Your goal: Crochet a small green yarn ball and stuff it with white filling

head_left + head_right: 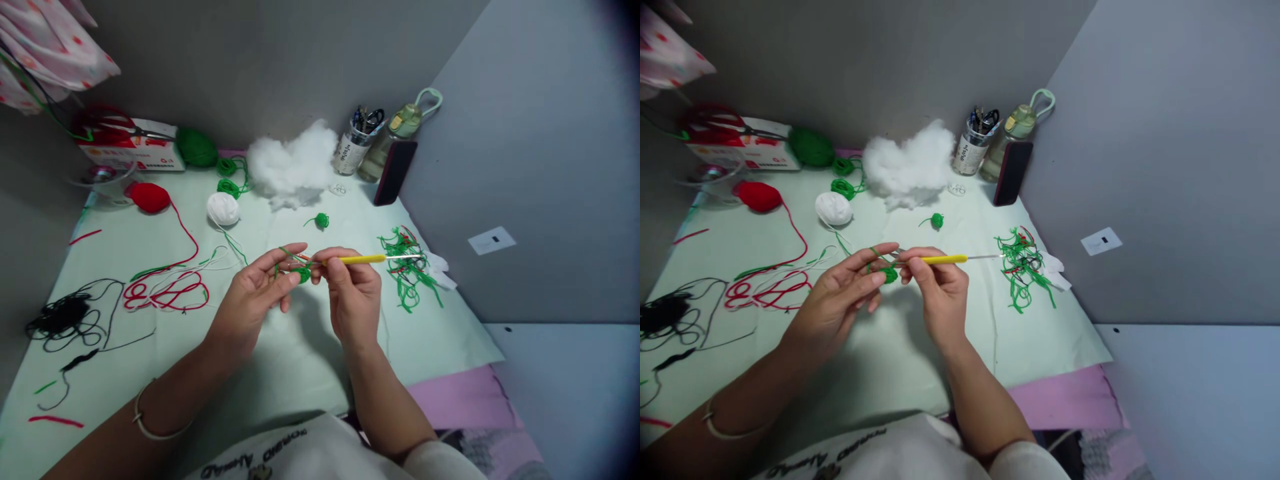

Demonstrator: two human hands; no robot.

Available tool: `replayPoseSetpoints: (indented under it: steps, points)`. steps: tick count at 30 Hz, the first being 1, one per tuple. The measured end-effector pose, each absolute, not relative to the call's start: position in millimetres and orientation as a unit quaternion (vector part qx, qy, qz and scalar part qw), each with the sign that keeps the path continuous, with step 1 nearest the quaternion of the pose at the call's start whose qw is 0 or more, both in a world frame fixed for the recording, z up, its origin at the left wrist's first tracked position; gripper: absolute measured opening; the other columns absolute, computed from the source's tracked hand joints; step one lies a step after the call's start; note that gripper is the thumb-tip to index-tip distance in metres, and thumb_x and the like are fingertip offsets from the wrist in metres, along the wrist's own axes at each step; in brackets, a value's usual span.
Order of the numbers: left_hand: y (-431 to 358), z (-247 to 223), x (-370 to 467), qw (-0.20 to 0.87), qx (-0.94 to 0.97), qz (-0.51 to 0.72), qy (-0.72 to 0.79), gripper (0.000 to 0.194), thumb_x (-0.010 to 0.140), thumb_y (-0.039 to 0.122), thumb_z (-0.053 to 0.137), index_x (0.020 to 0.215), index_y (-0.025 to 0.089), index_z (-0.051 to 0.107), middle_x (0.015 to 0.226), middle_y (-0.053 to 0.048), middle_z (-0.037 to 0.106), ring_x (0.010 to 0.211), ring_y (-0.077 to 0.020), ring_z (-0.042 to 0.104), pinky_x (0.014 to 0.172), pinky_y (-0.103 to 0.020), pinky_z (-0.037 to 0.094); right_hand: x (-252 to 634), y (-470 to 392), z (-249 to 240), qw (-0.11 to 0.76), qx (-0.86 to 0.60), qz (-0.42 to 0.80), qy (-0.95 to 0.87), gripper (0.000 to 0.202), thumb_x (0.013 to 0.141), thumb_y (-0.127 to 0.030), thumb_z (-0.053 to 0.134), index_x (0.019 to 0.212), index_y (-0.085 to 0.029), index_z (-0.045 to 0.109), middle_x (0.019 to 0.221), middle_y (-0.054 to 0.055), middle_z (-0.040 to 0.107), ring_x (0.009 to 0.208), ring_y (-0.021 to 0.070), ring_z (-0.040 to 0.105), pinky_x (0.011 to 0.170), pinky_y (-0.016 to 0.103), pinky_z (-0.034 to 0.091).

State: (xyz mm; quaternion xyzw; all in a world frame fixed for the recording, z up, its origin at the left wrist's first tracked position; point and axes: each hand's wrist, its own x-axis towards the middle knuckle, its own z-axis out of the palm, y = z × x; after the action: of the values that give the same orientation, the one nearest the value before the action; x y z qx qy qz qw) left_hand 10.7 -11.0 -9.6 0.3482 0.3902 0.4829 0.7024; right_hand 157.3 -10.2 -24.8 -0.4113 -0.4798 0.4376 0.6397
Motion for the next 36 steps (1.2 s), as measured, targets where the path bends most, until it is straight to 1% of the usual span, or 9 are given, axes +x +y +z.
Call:
replayPoseSetpoints:
  steps: [5,12,19,23,26,28,30,33,36]
  points:
    - [-10,-9,7,0.688,0.360,0.488,0.399,0.030,0.085,0.022,0.080,0.115,0.025,0.081,0.105,-0.002,0.069,0.066,-0.0068,0.052,0.058,-0.019,0.046,160,-6,-23,0.655,-0.360,0.502,-0.436,0.016,0.097,-0.034,0.068,0.090,-0.021,0.074,0.084,0.001,0.072,0.065,0.0105,0.064,0.064,0.027,0.057]
    - [-10,-12,5,0.677,0.377,0.496,0.391,0.029,0.086,0.021,0.079,0.113,0.029,0.082,0.091,0.001,0.062,0.067,-0.0064,0.051,0.059,-0.016,0.045,161,-11,-22,0.645,-0.363,0.477,-0.474,0.017,0.102,-0.032,0.061,0.094,-0.022,0.073,0.088,0.002,0.072,0.073,0.0128,0.067,0.068,0.029,0.057]
    - [-10,-12,3,0.631,0.411,0.496,0.431,0.030,0.085,0.020,0.079,0.113,0.031,0.081,0.087,0.003,0.059,0.063,-0.0050,0.048,0.062,-0.018,0.044,161,-17,-18,0.634,-0.384,0.352,-0.571,0.018,0.104,-0.022,0.056,0.100,-0.023,0.074,0.092,0.002,0.073,0.075,0.0131,0.067,0.070,0.030,0.057]
    - [-13,-8,6,0.584,0.429,0.506,0.468,0.032,0.082,0.017,0.080,0.112,0.027,0.081,0.082,0.004,0.057,0.060,-0.0044,0.042,0.059,-0.017,0.040,161,-16,-20,0.630,-0.368,0.313,-0.608,0.020,0.104,-0.018,0.053,0.103,-0.024,0.072,0.092,0.002,0.073,0.075,0.0136,0.067,0.067,0.030,0.056]
    - [-17,-6,10,0.556,0.418,0.529,0.485,0.038,0.080,0.015,0.082,0.116,0.025,0.079,0.084,0.004,0.060,0.059,-0.0032,0.041,0.058,-0.015,0.041,159,-16,-26,0.619,-0.351,0.195,-0.675,0.023,0.102,-0.013,0.054,0.111,-0.025,0.071,0.094,0.004,0.074,0.083,0.0170,0.069,0.071,0.034,0.058]
    - [-18,-5,12,0.591,0.388,0.532,0.466,0.050,0.079,0.015,0.083,0.126,0.025,0.074,0.081,0.004,0.060,0.056,-0.0030,0.043,0.054,-0.014,0.041,157,-18,-29,0.583,-0.357,0.088,-0.725,0.027,0.098,-0.009,0.059,0.115,-0.026,0.072,0.098,0.006,0.074,0.089,0.0189,0.070,0.076,0.036,0.059]
    - [-17,-3,11,0.672,0.339,0.506,0.420,0.056,0.079,0.020,0.084,0.134,0.022,0.070,0.069,0.007,0.054,0.048,-0.0029,0.038,0.047,-0.014,0.038,156,-20,-29,0.551,-0.374,0.024,-0.746,0.029,0.096,-0.009,0.063,0.113,-0.029,0.074,0.103,0.006,0.074,0.091,0.0192,0.071,0.077,0.037,0.059]
    - [-12,0,6,0.773,0.256,0.458,0.357,0.049,0.081,0.022,0.083,0.128,0.015,0.073,0.056,0.012,0.039,0.042,-0.0012,0.019,0.038,-0.012,0.029,158,-20,-25,0.594,-0.386,0.089,-0.700,0.024,0.098,-0.014,0.062,0.110,-0.029,0.076,0.098,0.005,0.074,0.087,0.0190,0.070,0.073,0.036,0.059]
    - [-8,3,3,0.776,0.227,0.478,0.343,0.042,0.080,0.015,0.082,0.121,0.015,0.077,0.060,0.010,0.042,0.044,0.0000,0.019,0.038,-0.010,0.028,159,-15,-22,0.667,-0.374,0.268,-0.587,0.019,0.102,-0.022,0.058,0.102,-0.026,0.076,0.087,0.003,0.072,0.070,0.0152,0.066,0.061,0.032,0.056]
